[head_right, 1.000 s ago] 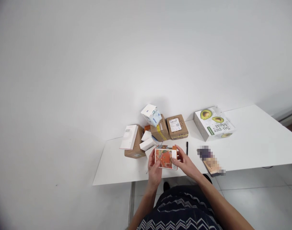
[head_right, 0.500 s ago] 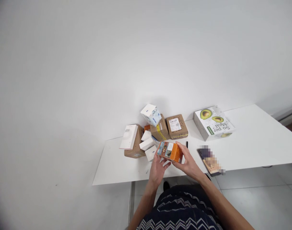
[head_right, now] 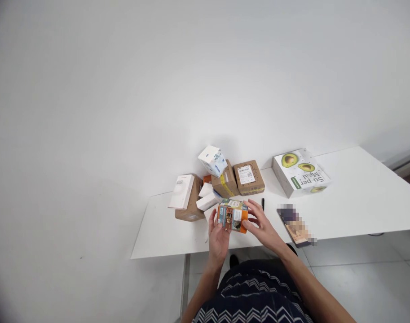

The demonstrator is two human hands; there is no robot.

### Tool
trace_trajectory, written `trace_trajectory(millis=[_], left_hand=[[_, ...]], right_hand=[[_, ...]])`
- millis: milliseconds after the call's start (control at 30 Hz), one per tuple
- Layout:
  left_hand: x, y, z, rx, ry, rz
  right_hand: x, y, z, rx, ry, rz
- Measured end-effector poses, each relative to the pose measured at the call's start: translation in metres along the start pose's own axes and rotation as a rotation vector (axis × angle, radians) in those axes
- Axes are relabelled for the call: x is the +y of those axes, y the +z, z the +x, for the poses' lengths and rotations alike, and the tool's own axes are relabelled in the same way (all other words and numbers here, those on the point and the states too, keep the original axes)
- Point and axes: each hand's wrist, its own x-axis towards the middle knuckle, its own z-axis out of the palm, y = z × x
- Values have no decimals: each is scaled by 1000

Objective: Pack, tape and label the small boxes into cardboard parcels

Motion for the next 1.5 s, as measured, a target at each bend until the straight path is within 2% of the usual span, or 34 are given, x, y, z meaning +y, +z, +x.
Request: trace_trajectory(millis=[167,333,433,633,767,867,967,1067,1167,1300,1500], left_hand=[[0,0,-1,-14,70,30],[0,0,-3,-94,97,76],[-1,0,-5,-134,151,149],[-4,0,-10,-122,207,341],[-6,-1,-13,-76,267,457],[-10,-3,-13,-71,347,557],[-15,-6,-12,-85,414,683],[-20,-10,-12,-113,477,799],[-23,-13,-12,-128,516,893],[-28,-19,-12,-117,519,953],[-40,-32,-7,-116,515,1035]], right_hand=[[3,2,0,-12,73,150],[12,-3,0,-2,96,258],[15,-5,1,20,122,290],[18,-1,2,85,186,318],[45,-14,11,233,194,146],[78,-33,25,330,280,-238],[109,-50,40,221,425,-719],[131,-53,48,88,547,-975],[146,-47,50,85,616,-995],[158,-43,54,141,644,-915],[157,-47,51,214,602,-598]])
